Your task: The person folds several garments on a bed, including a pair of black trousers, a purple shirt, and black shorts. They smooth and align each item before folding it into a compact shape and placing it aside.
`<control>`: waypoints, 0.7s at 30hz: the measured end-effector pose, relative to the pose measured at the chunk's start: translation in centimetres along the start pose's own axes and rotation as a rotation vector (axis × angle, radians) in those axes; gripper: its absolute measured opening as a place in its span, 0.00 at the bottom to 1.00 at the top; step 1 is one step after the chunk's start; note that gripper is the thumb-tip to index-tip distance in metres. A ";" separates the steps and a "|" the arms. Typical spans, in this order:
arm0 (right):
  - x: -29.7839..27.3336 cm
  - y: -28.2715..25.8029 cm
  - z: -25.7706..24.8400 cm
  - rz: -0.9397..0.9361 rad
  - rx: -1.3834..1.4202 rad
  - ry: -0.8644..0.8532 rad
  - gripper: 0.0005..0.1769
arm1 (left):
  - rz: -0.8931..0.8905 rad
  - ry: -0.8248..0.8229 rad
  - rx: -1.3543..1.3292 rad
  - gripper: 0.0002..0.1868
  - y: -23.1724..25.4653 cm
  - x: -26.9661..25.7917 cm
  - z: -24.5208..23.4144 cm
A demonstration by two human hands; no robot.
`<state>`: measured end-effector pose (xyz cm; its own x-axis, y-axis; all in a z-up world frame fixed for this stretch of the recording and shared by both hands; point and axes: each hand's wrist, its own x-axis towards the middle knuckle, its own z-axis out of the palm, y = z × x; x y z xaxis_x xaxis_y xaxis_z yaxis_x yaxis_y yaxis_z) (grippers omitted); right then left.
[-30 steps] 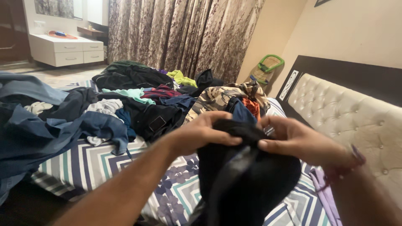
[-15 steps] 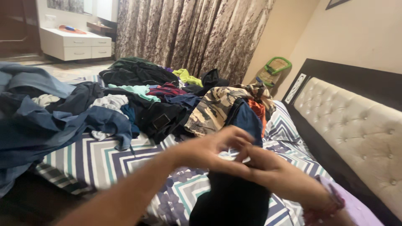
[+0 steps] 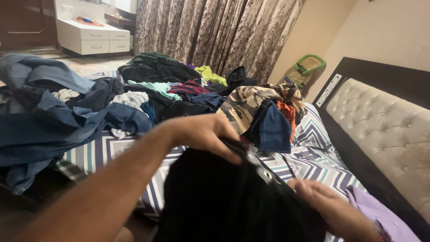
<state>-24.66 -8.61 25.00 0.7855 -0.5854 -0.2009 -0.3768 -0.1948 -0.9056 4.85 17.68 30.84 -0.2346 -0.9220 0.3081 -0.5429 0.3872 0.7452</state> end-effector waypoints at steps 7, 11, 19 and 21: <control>-0.3 -1.7 -2.0 -0.007 -0.491 -0.093 0.24 | -0.083 -0.035 -0.072 0.19 -2.3 -0.1 0.6; -2.2 -7.3 -1.7 -0.142 -0.877 -0.143 0.28 | -0.255 0.034 0.206 0.23 -0.7 0.8 0.7; -4.1 -9.8 -0.4 -0.554 -1.080 0.167 0.26 | -0.090 0.198 0.772 0.18 0.9 2.2 0.9; -4.2 -9.6 -0.2 -0.655 -1.058 0.247 0.23 | 0.093 0.318 0.882 0.16 0.6 2.4 1.3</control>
<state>-24.49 -4.45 34.61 0.9034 -0.2504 0.3481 -0.2503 -0.9671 -0.0460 2.93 15.69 31.26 -0.1473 -0.7957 0.5875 -0.9781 0.2056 0.0332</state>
